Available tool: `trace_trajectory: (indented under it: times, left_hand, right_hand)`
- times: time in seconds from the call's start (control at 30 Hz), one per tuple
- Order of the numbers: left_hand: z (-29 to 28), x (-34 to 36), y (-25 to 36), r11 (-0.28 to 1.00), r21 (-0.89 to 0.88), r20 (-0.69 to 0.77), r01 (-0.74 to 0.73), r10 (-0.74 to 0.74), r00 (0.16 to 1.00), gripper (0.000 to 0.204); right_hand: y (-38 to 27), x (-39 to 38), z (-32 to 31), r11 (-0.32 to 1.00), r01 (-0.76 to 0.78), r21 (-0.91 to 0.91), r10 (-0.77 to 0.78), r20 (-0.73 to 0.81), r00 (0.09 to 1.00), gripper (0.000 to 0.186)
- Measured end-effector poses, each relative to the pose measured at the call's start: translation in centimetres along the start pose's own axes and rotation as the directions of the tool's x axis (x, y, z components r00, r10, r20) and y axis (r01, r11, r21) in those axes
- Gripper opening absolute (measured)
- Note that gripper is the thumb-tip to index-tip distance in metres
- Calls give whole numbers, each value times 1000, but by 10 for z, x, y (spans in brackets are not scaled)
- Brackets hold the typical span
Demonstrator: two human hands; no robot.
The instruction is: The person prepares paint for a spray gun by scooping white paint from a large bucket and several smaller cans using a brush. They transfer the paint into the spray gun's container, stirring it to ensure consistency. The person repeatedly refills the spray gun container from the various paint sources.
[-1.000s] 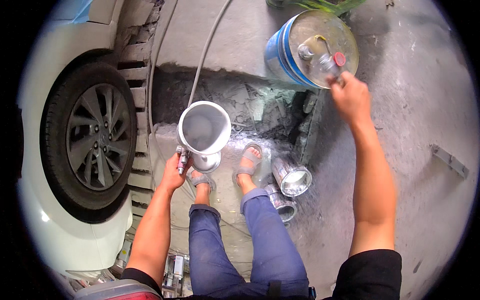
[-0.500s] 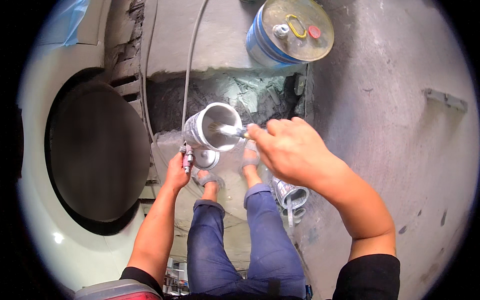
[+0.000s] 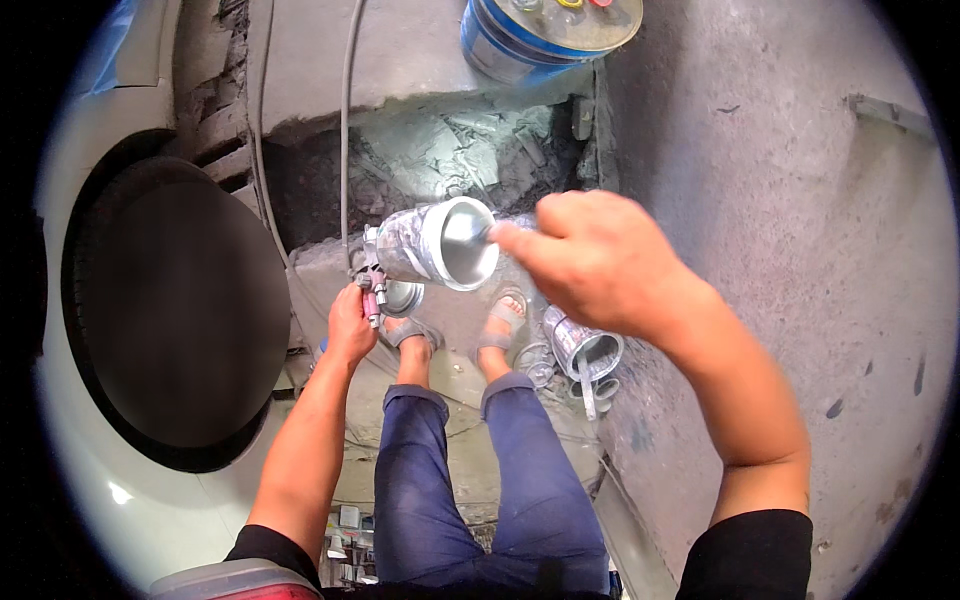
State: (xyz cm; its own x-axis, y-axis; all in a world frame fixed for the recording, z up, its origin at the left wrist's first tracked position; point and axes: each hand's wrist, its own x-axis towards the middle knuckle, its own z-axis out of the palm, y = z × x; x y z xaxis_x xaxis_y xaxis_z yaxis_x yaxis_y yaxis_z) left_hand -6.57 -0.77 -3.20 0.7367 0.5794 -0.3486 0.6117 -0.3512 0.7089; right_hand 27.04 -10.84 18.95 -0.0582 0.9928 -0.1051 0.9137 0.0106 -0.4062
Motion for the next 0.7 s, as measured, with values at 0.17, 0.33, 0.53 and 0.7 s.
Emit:
trace_trajectory:
  times: [0.17,0.33,0.53,0.7]
  left_hand:
    - [21,-2,7,999,32,-21,-12,12,1000,25]
    - [34,0,21,998,15,-39,-67,67,997,22]
    - [45,3,37,996,45,-10,-82,83,997,22]
    - [52,6,40,995,47,29,-89,88,996,42]
  right_hand:
    - [2,-51,8,988,-117,98,105,120,987,28]
    - [12,-56,0,968,-216,130,231,-111,967,25]
    - [8,-93,6,875,-334,351,345,34,938,17]
    - [22,-103,0,905,-366,217,372,18,928,17]
